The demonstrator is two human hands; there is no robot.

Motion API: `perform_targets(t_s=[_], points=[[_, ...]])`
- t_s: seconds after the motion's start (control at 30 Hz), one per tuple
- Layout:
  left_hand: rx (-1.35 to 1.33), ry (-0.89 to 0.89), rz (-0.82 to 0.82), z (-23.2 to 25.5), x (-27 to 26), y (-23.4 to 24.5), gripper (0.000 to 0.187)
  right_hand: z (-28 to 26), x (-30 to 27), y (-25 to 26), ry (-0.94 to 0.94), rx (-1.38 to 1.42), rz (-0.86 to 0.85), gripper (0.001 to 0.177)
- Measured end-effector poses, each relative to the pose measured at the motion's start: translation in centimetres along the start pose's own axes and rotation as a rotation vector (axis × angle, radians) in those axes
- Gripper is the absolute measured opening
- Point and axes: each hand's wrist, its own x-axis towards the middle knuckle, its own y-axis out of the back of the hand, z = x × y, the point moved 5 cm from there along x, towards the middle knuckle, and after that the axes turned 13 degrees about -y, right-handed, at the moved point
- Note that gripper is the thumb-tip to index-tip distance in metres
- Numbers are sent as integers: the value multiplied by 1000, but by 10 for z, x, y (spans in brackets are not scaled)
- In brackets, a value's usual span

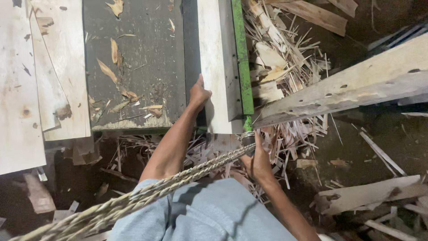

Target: The person cuts thin wood sheets into narrow strips using a mechanical shear, feeding the wood into the blade by hand and operating the machine with a foot pedal.

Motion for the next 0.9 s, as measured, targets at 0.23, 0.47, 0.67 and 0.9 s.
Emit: perform_targets(t_s=[0.23,0.47,0.67,0.9], points=[[18,73,-10,15,-2,4,92,16,8,-5,270,73,74,79],[60,50,-33,6,-4,-1,92,26,6,-8,104,69,45,82],[109,170,-75,13,0,5,90,18,2,5,275,0,94,82],[172,155,-66,0,12,-1,93,8,3,-6,177,-49,104,75]])
